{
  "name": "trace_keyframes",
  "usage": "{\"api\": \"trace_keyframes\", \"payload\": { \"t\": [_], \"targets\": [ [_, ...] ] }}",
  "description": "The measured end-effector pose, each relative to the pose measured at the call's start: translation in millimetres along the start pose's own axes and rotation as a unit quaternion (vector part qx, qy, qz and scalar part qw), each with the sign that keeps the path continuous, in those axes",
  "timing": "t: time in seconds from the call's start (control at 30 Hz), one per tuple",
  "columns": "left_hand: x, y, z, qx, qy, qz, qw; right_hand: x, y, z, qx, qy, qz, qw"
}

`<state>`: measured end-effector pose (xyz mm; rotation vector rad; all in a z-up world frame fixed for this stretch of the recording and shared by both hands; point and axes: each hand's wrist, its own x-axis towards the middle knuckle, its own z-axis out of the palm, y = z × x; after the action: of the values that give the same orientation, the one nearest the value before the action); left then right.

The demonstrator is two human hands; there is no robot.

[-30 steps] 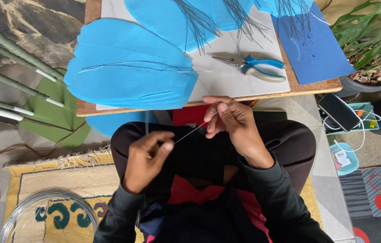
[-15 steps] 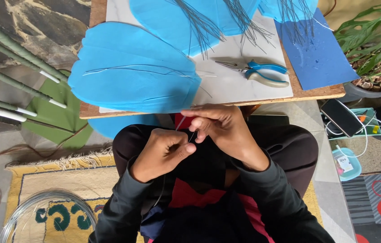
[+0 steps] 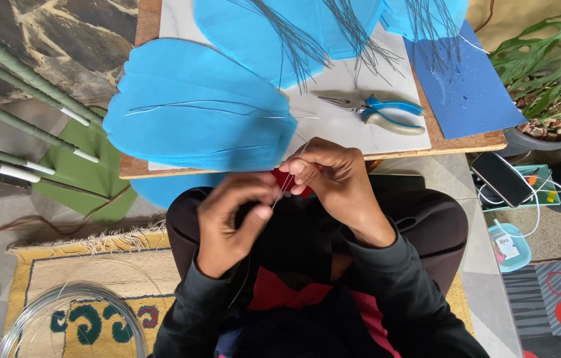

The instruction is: The person is cutting individual lengths of wire from a large coil using pliers and organizing them on blue foam pieces.

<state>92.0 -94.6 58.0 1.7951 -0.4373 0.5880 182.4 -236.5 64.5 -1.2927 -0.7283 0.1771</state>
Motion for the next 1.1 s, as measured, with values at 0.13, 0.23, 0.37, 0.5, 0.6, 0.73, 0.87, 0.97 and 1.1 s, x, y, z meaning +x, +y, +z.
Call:
{"api": "trace_keyframes", "payload": {
  "t": [0.13,0.23,0.37,0.5,0.6,0.73,0.87,0.97,1.1],
  "targets": [
    [-7,-1,10,0.077,0.118,-0.02,0.99,3,5,4,0.006,-0.017,-0.003,1.0],
    [-5,3,23,0.055,0.173,-0.063,0.981,3,10,8,0.041,-0.018,0.007,0.999],
    [-3,3,32,0.011,0.208,-0.107,0.972,2,12,12,0.115,0.015,0.037,0.993],
    [-4,2,36,-0.013,0.217,-0.102,0.971,-1,20,9,0.139,0.024,0.059,0.988],
    [-5,-1,33,-0.015,0.205,-0.104,0.973,-2,21,8,0.154,0.028,0.079,0.985],
    [-3,0,32,-0.018,0.189,-0.099,0.977,-1,20,8,0.173,0.029,0.087,0.981],
    [-4,-4,31,-0.024,0.176,-0.096,0.979,0,21,6,0.18,0.026,0.089,0.979],
    [-3,-6,28,-0.012,0.164,-0.087,0.982,1,20,4,0.173,0.016,0.09,0.981],
    [-4,-7,22,-0.027,0.137,-0.094,0.986,2,22,-5,0.173,0.001,0.089,0.981]
  ]
}}
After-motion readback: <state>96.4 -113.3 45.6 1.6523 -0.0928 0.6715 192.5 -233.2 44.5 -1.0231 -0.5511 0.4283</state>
